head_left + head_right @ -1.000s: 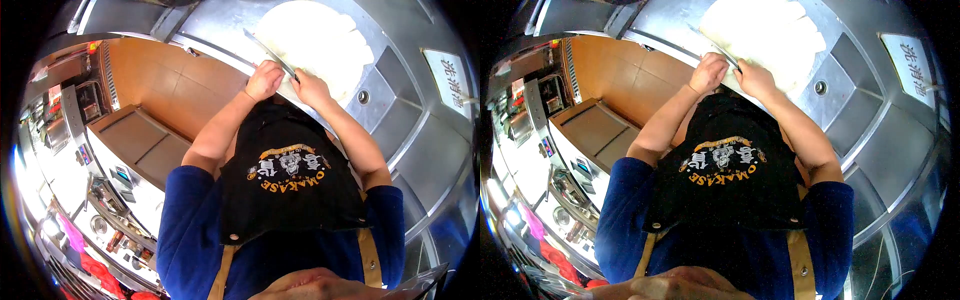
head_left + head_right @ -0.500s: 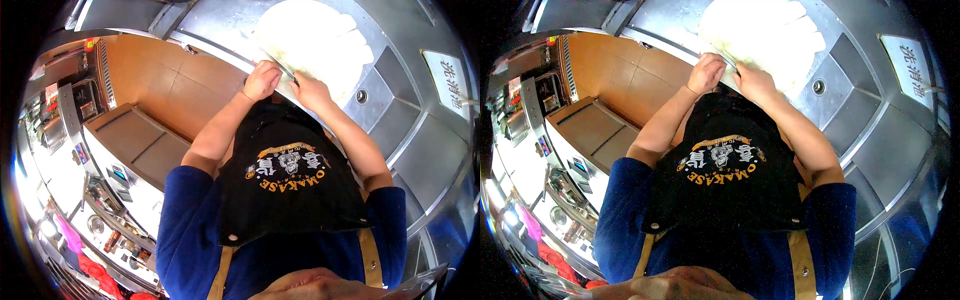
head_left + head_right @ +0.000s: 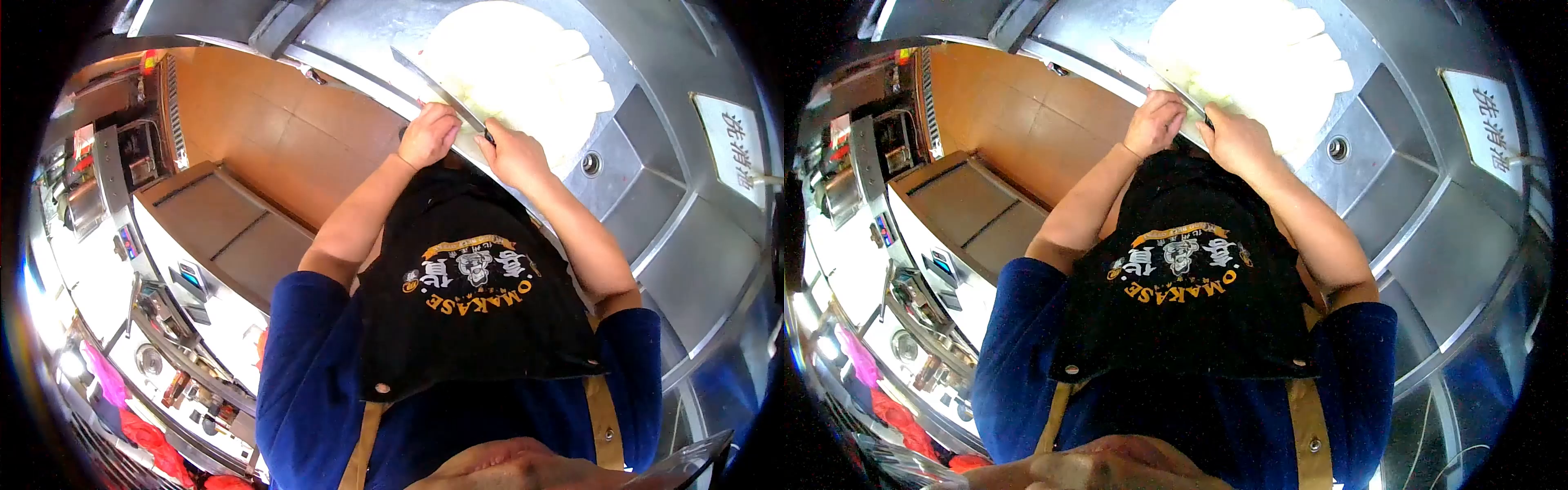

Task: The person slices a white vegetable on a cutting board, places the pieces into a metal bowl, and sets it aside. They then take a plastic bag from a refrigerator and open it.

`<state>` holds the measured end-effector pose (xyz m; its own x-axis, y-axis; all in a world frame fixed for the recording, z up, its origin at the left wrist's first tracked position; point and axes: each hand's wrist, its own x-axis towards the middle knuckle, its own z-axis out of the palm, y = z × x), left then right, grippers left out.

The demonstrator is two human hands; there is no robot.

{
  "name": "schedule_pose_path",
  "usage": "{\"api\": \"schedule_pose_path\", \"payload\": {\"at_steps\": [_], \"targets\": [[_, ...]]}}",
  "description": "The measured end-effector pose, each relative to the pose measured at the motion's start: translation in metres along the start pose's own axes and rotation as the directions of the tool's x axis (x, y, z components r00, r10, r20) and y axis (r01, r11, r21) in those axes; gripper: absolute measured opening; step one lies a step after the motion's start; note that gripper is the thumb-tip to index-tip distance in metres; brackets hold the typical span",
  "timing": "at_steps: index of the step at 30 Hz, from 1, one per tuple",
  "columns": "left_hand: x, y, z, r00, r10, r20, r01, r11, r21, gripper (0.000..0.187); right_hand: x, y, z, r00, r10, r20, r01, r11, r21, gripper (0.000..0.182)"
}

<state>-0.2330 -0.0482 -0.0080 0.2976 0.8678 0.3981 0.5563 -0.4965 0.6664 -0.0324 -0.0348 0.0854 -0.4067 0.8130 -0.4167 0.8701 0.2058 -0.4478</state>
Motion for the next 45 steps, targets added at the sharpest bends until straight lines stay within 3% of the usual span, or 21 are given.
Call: {"api": "schedule_pose_path", "payload": {"at_steps": [2, 9, 21, 25, 27, 30, 31, 33, 35, 36, 37, 39, 40, 43, 44, 45], "targets": [[-0.005, 0.001, 0.002, 1.000, -0.008, -0.009, 0.008, 1.000, -0.001, 0.013, 0.000, 0.009, 0.023, 0.988, -0.066, -0.138, 0.068, 0.998, 0.011, 0.028], [-0.005, -0.002, 0.000, 1.000, -0.028, -0.003, 0.028, 1.000, 0.003, 0.012, 0.001, -0.001, 0.004, 1.000, -0.023, -0.011, 0.023, 0.999, 0.026, 0.030], [-0.009, 0.001, 0.000, 0.999, -0.047, 0.014, 0.047, 0.999, -0.008, 0.013, 0.011, 0.006, 0.026, 0.999, 0.031, -0.009, -0.030, 0.998, 0.047, 0.031], [-0.005, 0.009, 0.007, 0.998, -0.056, -0.005, 0.056, 0.998, 0.037, 0.013, 0.010, 0.007, 0.021, 0.990, -0.077, -0.115, 0.084, 0.994, 0.063, 0.032], [-0.001, 0.017, 0.005, 0.997, -0.075, 0.019, 0.074, 0.997, 0.025, 0.017, 0.002, 0.010, 0.008, 0.999, -0.035, -0.039, 0.037, 0.999, 0.039, 0.032], [0.012, 0.043, -0.009, 0.999, -0.034, -0.041, 0.039, 0.992, 0.123, 0.022, -0.011, 0.022, -0.003, 0.940, -0.133, -0.314, 0.151, 0.988, 0.033, 0.030], [0.019, 0.056, -0.017, 0.995, 0.015, -0.100, -0.005, 0.995, 0.098, 0.024, -0.012, 0.026, -0.009, 0.935, -0.124, -0.331, 0.145, 0.989, 0.040, 0.030], [0.038, 0.079, -0.034, 0.995, 0.099, -0.005, -0.098, 0.992, 0.084, 0.038, -0.016, 0.034, -0.017, 0.933, -0.176, -0.312, 0.173, 0.984, -0.039, 0.029], [0.065, 0.097, -0.039, 0.937, 0.109, 0.333, -0.177, 0.967, 0.182, 0.060, -0.015, 0.042, -0.018, 0.923, -0.187, -0.337, 0.154, 0.981, -0.122, 0.029], [0.065, 0.085, -0.031, 0.834, 0.005, 0.552, -0.114, 0.980, 0.164, 0.079, -0.015, 0.045, -0.018, 0.901, -0.246, -0.357, 0.191, 0.964, -0.183, 0.028], [0.066, 0.072, -0.025, 0.828, 0.029, 0.560, -0.142, 0.977, 0.158, 0.079, -0.017, 0.048, -0.016, 0.877, -0.301, -0.375, 0.220, 0.944, -0.245, 0.028], [0.078, 0.050, -0.014, 0.692, 0.036, 0.721, -0.213, 0.965, 0.156, 0.087, -0.024, 0.053, -0.012, 0.838, -0.307, -0.451, 0.197, 0.941, -0.276, 0.025], [0.090, 0.044, -0.015, 0.570, -0.007, 0.821, -0.180, 0.975, 0.133, 0.091, -0.033, 0.052, -0.011, 0.851, -0.310, -0.424, 0.177, 0.929, -0.324, 0.023], [0.106, 0.019, -0.011, 0.469, 0.022, 0.883, -0.237, 0.966, 0.102, 0.092, -0.064, 0.046, -0.003, 0.892, -0.227, -0.391, 0.088, 0.935, -0.343, 0.022], [0.110, 0.006, -0.008, 0.471, 0.029, 0.882, -0.241, 0.966, 0.097, 0.091, -0.079, 0.041, -0.004, 0.882, -0.219, -0.418, 0.099, 0.952, -0.291, 0.024], [0.115, -0.007, -0.009, 0.533, 0.052, 0.845, -0.211, 0.975, 0.073, 0.088, -0.094, 0.034, -0.004, 0.871, -0.214, -0.442, 0.117, 0.965, -0.236, 0.027]]}}
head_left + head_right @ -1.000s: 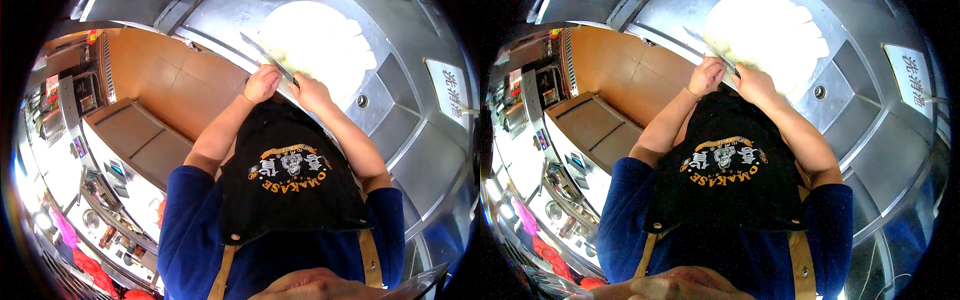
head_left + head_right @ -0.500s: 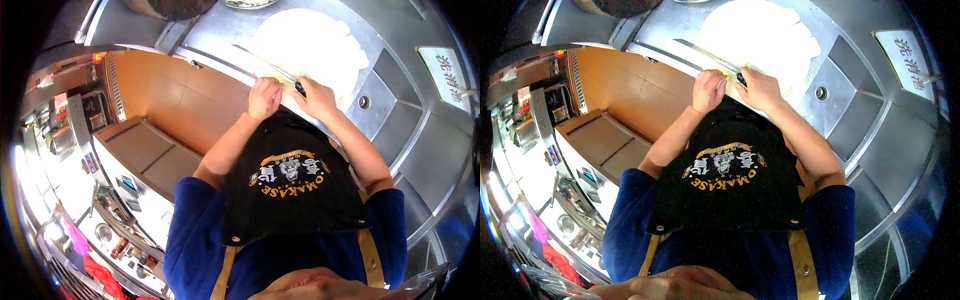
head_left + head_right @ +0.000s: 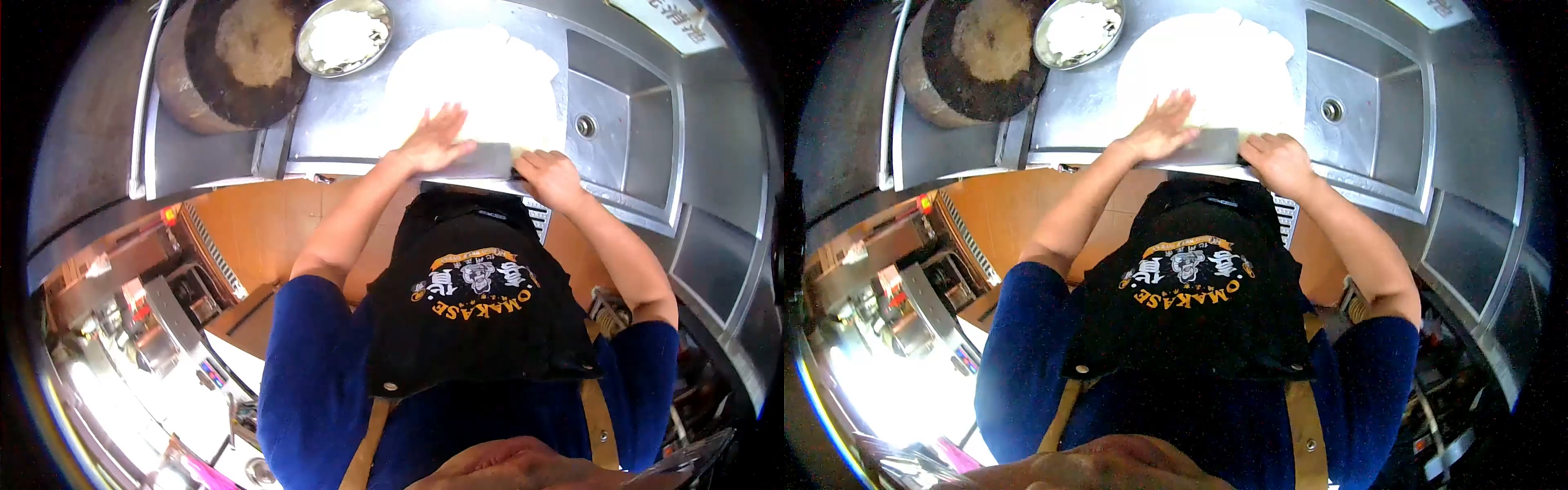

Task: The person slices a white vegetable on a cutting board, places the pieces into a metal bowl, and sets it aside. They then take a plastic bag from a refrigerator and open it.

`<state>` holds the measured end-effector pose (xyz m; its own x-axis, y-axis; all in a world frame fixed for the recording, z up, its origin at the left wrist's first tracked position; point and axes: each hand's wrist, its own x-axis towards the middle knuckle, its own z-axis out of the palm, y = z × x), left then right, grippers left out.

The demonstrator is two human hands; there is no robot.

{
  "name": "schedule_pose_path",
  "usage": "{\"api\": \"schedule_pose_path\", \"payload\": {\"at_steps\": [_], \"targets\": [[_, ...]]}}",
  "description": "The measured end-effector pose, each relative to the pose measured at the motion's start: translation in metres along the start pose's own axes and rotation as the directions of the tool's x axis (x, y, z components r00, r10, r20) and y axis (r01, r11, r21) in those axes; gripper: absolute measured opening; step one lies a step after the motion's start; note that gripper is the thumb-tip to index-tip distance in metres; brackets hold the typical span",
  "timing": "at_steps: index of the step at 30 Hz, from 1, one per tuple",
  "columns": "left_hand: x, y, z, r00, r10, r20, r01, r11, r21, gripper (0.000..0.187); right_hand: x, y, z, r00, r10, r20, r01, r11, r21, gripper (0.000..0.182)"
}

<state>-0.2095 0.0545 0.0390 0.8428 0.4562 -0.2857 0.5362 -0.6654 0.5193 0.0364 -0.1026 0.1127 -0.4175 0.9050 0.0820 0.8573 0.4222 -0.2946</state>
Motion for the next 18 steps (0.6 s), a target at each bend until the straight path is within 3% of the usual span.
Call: {"api": "schedule_pose_path", "payload": {"at_steps": [3, 4, 6, 7, 8, 9, 12, 14, 16, 17, 18], "targets": [[0.010, -0.058, 0.006, 0.951, -0.102, -0.293, 0.070, 0.991, -0.118, 0.083, -0.049, -0.017, -0.011, 0.973, 0.225, 0.052, -0.230, 0.966, 0.120, 0.033], [0.009, -0.060, 0.011, 0.954, -0.088, -0.286, 0.055, 0.991, -0.122, 0.083, -0.065, -0.026, -0.007, 0.938, 0.346, 0.023, -0.340, 0.906, 0.251, 0.032], [-0.001, -0.057, 0.018, 0.916, 0.072, -0.394, -0.038, 0.995, 0.094, 0.087, -0.101, -0.042, 0.027, 0.782, 0.623, 0.023, -0.568, 0.697, 0.437, 0.026], [-0.006, -0.040, 0.023, 0.930, 0.113, -0.349, -0.070, 0.988, 0.134, 0.092, -0.108, -0.051, 0.042, 0.600, 0.773, 0.207, -0.611, 0.276, 0.742, 0.023], [-0.012, -0.028, 0.032, 0.920, 0.188, -0.343, -0.142, 0.978, 0.155, 0.092, -0.112, -0.058, 0.059, 0.433, 0.779, 0.454, -0.487, -0.221, 0.845, 0.020], [-0.014, -0.016, 0.042, 0.922, 0.219, -0.320, -0.169, 0.970, 0.174, 0.090, -0.115, -0.062, 0.082, 0.341, 0.790, 0.509, -0.406, -0.365, 0.838, 0.019], [-0.001, -0.009, 0.060, 0.925, 0.217, -0.312, -0.153, 0.964, 0.215, 0.087, -0.081, -0.092, 0.124, 0.188, 0.768, 0.612, -0.307, -0.546, 0.779, 0.021], [0.008, -0.007, 0.063, 0.930, 0.166, -0.327, -0.095, 0.970, 0.224, 0.085, -0.040, -0.114, 0.141, 0.255, 0.724, 0.641, -0.379, -0.535, 0.755, 0.020], [0.018, -0.009, 0.060, 0.885, 0.041, -0.463, 0.008, 0.995, 0.104, 0.079, -0.006, -0.131, 0.165, 0.443, 0.706, 0.552, -0.364, -0.421, 0.831, 0.019], [0.021, -0.007, 0.057, 0.831, 0.029, -0.555, -0.007, 0.999, 0.042, 0.065, 0.010, -0.141, 0.166, 0.427, 0.714, 0.555, -0.362, -0.427, 0.828, 0.019], [0.025, -0.008, 0.060, 0.822, 0.029, -0.569, -0.006, 0.999, 0.042, 0.065, 0.022, -0.145, 0.165, 0.413, 0.724, 0.553, -0.361, -0.428, 0.829, 0.018]]}}
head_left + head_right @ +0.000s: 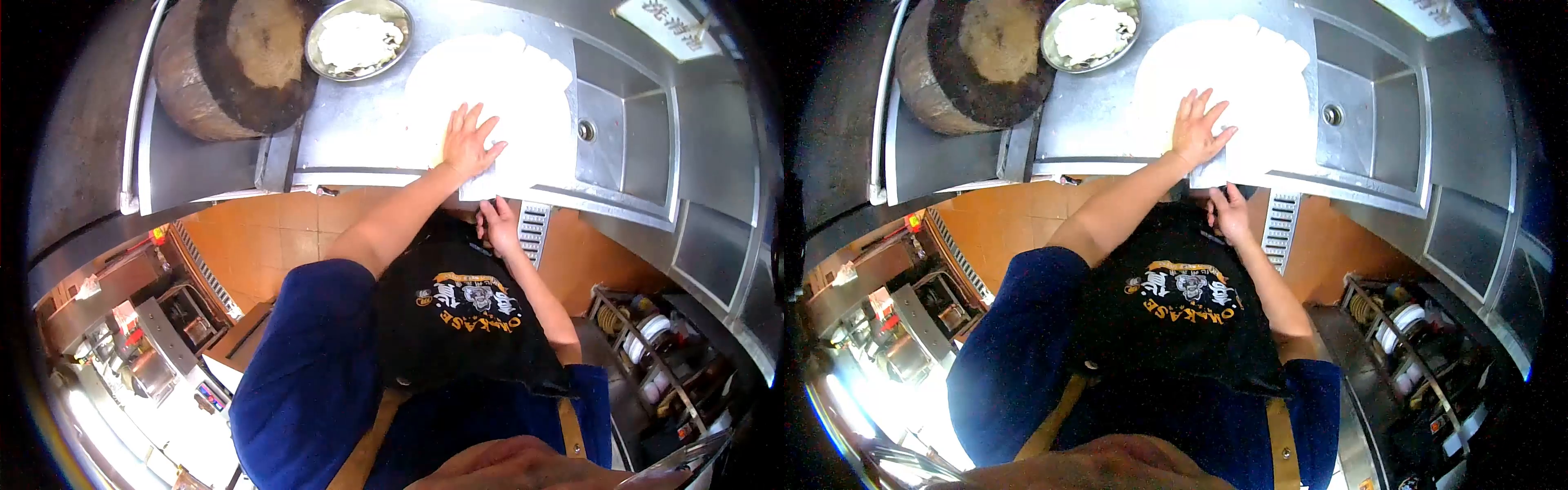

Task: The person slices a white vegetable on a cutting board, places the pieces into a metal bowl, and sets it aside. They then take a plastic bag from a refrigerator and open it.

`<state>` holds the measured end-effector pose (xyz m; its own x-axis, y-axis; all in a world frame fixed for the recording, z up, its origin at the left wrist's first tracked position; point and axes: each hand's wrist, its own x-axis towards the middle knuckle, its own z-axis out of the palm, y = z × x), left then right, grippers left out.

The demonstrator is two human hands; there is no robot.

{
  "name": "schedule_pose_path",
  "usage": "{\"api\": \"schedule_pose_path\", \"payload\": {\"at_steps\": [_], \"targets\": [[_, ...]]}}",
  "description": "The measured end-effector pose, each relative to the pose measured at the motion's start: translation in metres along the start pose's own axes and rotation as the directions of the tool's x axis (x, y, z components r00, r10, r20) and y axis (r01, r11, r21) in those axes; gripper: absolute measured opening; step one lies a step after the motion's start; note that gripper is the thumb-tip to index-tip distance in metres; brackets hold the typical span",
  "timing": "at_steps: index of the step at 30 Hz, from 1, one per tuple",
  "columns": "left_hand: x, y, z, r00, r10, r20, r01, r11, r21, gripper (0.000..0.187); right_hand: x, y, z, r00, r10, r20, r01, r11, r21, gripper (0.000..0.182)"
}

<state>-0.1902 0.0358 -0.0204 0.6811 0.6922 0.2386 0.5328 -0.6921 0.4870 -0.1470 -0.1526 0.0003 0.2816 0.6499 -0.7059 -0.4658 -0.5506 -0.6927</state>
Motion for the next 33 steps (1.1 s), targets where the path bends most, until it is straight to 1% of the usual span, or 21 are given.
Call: {"api": "schedule_pose_path", "payload": {"at_steps": [2, 3, 4, 7, 10, 13, 15, 16, 17, 18, 20, 21, 22, 23, 24, 26, 27, 29, 30, 32, 33], "targets": [[0.004, -0.009, 0.004, 0.994, -0.003, -0.111, -0.012, 0.990, -0.137, 0.051, 0.000, -0.004, 0.001, 0.993, -0.118, 0.030, 0.119, 0.992, -0.039, 0.016], [0.007, -0.003, -0.012, 0.984, 0.003, -0.180, -0.030, 0.988, -0.148, 0.043, -0.006, -0.014, 0.001, 0.994, -0.105, 0.031, 0.108, 0.991, -0.080, 0.015], [0.010, -0.001, -0.021, 0.977, 0.000, -0.213, -0.040, 0.983, -0.181, 0.043, -0.013, -0.026, 0.001, 0.995, -0.092, 0.028, 0.094, 0.988, -0.121, 0.014], [0.027, -0.001, -0.057, 0.942, -0.013, -0.335, -0.048, 0.983, -0.176, 0.045, -0.016, -0.062, 0.014, 0.970, -0.218, 0.104, 0.235, 0.952, -0.197, 0.011], [0.066, -0.036, -0.097, 0.843, 0.027, -0.537, -0.100, 0.989, -0.107, 0.053, -0.006, -0.121, 0.049, 0.933, -0.291, 0.211, 0.342, 0.898, -0.277, 0.014], [0.113, -0.100, -0.125, 0.817, 0.006, -0.577, -0.044, 0.998, -0.051, 0.051, 0.016, -0.148, 0.070, 0.905, -0.335, 0.261, 0.399, 0.882, -0.251, 0.014], [0.139, -0.166, -0.130, 0.823, -0.080, -0.563, 0.018, 0.993, -0.115, 0.053, 0.005, -0.165, 0.076, 0.941, -0.185, 0.283, 0.258, 0.933, -0.249, 0.015], [0.146, -0.204, -0.119, 0.814, -0.136, -0.564, 0.173, 0.985, 0.012, 0.057, 0.003, -0.157, 0.068, 0.945, -0.182, 0.272, 0.252, 0.936, -0.247, 0.015], [0.141, -0.209, -0.124, 0.793, -0.226, -0.566, 0.353, 0.927, 0.125, 0.057, 0.001, -0.144, 0.052, 0.955, -0.188, 0.228, 0.245, 0.935, -0.255, 0.015], [0.135, -0.206, -0.134, 0.778, -0.131, -0.615, 0.311, 0.930, 0.195, 0.047, 0.000, -0.130, 0.035, 0.963, -0.193, 0.186, 0.239, 0.935, -0.263, 0.016], [0.120, -0.199, -0.133, 0.892, -0.113, -0.437, 0.102, 0.994, -0.050, 0.038, -0.004, -0.091, -0.005, 0.975, -0.200, 0.100, 0.212, 0.969, -0.130, 0.016], [0.109, -0.185, -0.124, 0.918, -0.110, -0.382, 0.053, 0.986, -0.155, 0.026, -0.012, -0.078, -0.020, 0.989, -0.146, 0.008, 0.146, 0.983, -0.112, 0.016], [0.097, -0.164, -0.123, 0.959, -0.217, -0.182, 0.185, 0.966, -0.180, 0.024, -0.017, -0.068, -0.031, 0.992, -0.088, -0.086, 0.081, 0.993, -0.088, 0.015], [0.085, -0.151, -0.119, 0.961, -0.275, -0.017, 0.270, 0.952, -0.148, 0.024, -0.012, -0.055, -0.041, 0.993, -0.086, -0.085, 0.079, 0.993, -0.087, 0.015], [0.070, -0.152, -0.110, 0.960, -0.279, -0.014, 0.274, 0.950, -0.149, 0.024, -0.006, -0.038, -0.052, 0.988, -0.109, -0.108, 0.108, 0.994, -0.013, 0.015], [0.044, -0.169, -0.080, 0.972, -0.223, 0.070, 0.216, 0.972, 0.092, 0.034, 0.001, -0.031, -0.060, 0.981, -0.132, -0.142, 0.142, 0.988, 0.067, 0.014], [0.039, -0.182, -0.071, 0.974, -0.211, 0.080, 0.204, 0.975, 0.090, 0.034, 0.002, -0.031, -0.059, 0.984, -0.113, -0.135, 0.122, 0.991, 0.062, 0.015], [0.031, -0.210, -0.060, 0.978, -0.203, 0.048, 0.174, 0.921, 0.349, 0.044, 0.002, -0.034, -0.047, 0.984, -0.097, -0.147, 0.110, 0.990, 0.084, 0.016], [0.030, -0.214, -0.064, 0.978, -0.197, 0.064, 0.164, 0.924, 0.347, 0.044, -0.006, -0.050, -0.036, 0.988, -0.038, -0.151, 0.047, 0.997, 0.056, 0.018], [0.039, -0.213, -0.075, 0.908, -0.305, 0.288, 0.153, 0.880, 0.449, 0.047, -0.002, -0.055, -0.029, 0.989, -0.005, -0.149, 0.008, 1.000, 0.023, 0.019], [0.041, -0.207, -0.078, 0.882, -0.357, 0.307, 0.188, 0.865, 0.465, 0.043, 0.001, -0.054, -0.028, 0.989, -0.022, -0.144, 0.025, 0.999, 0.021, 0.020]]}}
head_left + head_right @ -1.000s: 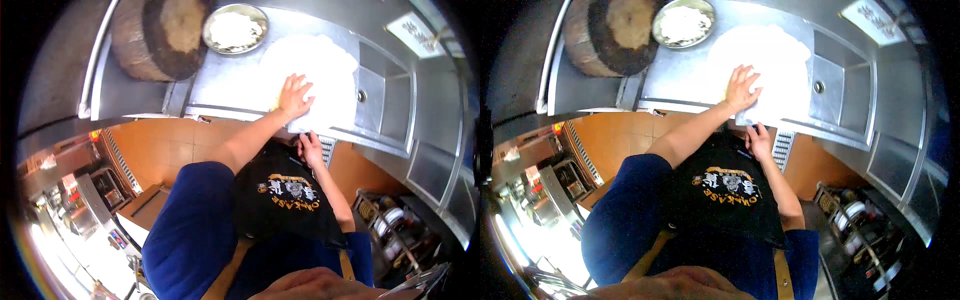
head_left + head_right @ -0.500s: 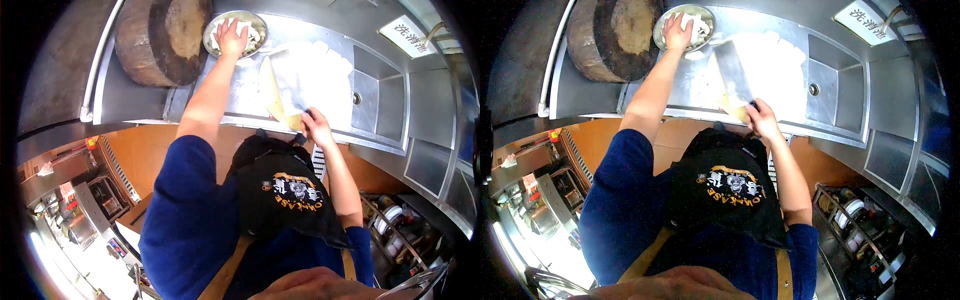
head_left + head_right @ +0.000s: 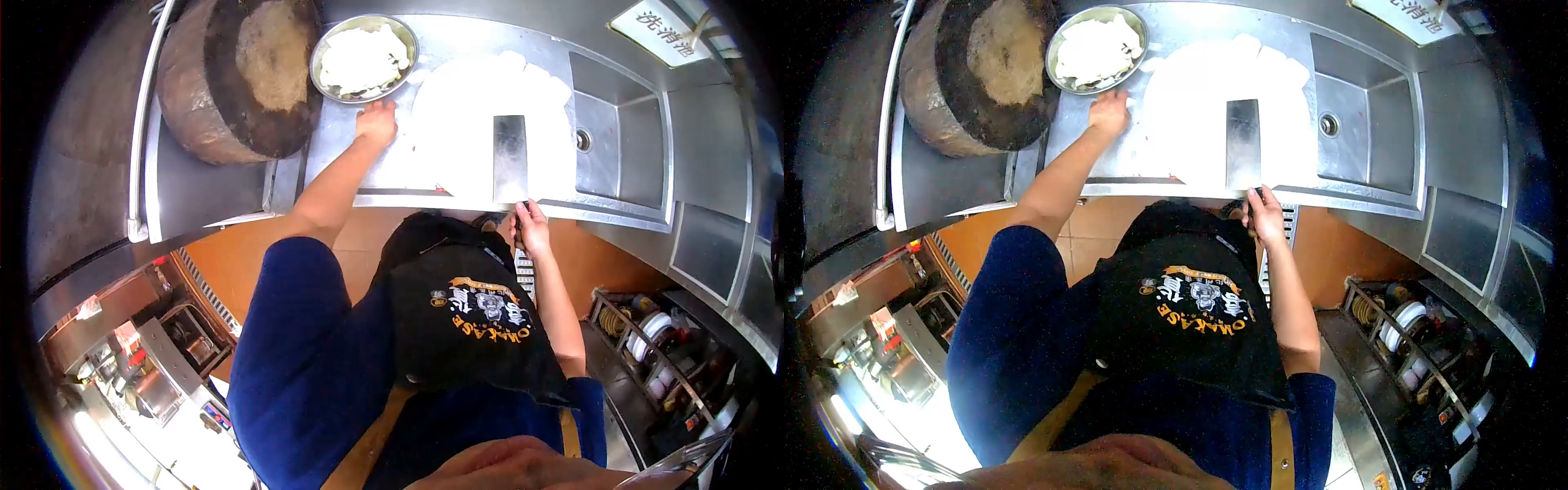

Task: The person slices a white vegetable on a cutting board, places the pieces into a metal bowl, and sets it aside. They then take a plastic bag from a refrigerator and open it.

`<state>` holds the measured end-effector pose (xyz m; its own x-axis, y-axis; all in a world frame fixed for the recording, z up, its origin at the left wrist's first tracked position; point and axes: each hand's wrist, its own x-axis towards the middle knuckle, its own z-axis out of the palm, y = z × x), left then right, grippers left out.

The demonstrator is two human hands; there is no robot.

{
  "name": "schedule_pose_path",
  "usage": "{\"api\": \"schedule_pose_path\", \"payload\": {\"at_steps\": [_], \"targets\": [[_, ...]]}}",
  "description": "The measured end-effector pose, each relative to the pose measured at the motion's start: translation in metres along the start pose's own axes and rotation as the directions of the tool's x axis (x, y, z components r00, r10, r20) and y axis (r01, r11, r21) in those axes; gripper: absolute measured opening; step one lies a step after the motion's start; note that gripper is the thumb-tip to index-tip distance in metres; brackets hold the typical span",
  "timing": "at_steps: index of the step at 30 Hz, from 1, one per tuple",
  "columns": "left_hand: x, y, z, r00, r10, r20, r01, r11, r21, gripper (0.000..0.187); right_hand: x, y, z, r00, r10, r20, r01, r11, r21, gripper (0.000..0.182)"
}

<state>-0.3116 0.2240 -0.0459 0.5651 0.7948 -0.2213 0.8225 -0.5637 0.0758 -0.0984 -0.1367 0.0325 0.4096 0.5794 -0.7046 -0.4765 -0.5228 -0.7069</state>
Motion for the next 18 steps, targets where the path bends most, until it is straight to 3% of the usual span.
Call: {"api": "schedule_pose_path", "payload": {"at_steps": [3, 7, 9, 10, 11, 12, 13, 14, 16, 18], "targets": [[-0.015, 0.008, -0.014, 0.988, -0.106, 0.109, 0.115, 0.990, -0.081, 0.044, 0.008, 0.007, 0.000, 1.000, -0.024, 0.005, 0.024, 1.000, 0.018, 0.020], [-0.033, 0.012, -0.055, 0.992, -0.078, 0.099, 0.102, 0.959, -0.265, 0.047, 0.007, 0.004, 0.000, 1.000, 0.010, -0.007, -0.010, 1.000, -0.004, 0.022], [-0.033, 0.003, -0.069, 0.961, -0.104, -0.255, -0.040, 0.862, -0.504, 0.052, 0.006, 0.008, -0.001, 1.000, 0.001, -0.006, -0.001, 1.000, -0.020, 0.023], [-0.031, 0.007, -0.081, 0.963, -0.103, -0.247, -0.037, 0.862, -0.505, 0.052, 0.009, 0.010, -0.002, 1.000, 0.004, 0.011, -0.004, 1.000, 0.003, 0.024], [-0.021, 0.015, -0.095, 0.824, -0.163, -0.543, -0.078, 0.916, -0.393, 0.053, 0.013, 0.011, -0.002, 0.999, 0.000, 0.032, -0.001, 1.000, 0.024, 0.024], [-0.008, 0.022, -0.102, 0.592, -0.175, -0.787, -0.073, 0.960, -0.269, 0.054, 0.017, 0.014, -0.001, 0.996, -0.038, 0.076, 0.035, 0.998, 0.042, 0.024], [0.008, 0.031, -0.090, 0.663, -0.102, -0.742, -0.214, 0.924, -0.318, 0.057, 0.020, 0.011, 0.002, 0.996, -0.044, 0.082, 0.041, 0.998, 0.037, 0.024], [0.020, 0.053, -0.067, 0.815, -0.148, -0.561, -0.250, 0.783, -0.569, 0.062, 0.021, 0.007, 0.007, 0.996, -0.039, 0.075, 0.038, 0.999, 0.014, 0.024], [0.030, 0.099, -0.028, 0.841, 0.142, -0.523, -0.382, 0.839, -0.387, 0.067, 0.021, 0.002, 0.020, 0.997, -0.039, 0.073, 0.037, 0.999, 0.027, 0.022], [0.029, 0.143, -0.002, 0.883, 0.128, -0.451, -0.363, 0.796, -0.484, 0.066, 0.027, -0.003, 0.039, 0.997, -0.054, 0.062, 0.055, 0.998, -0.023, 0.021]]}}
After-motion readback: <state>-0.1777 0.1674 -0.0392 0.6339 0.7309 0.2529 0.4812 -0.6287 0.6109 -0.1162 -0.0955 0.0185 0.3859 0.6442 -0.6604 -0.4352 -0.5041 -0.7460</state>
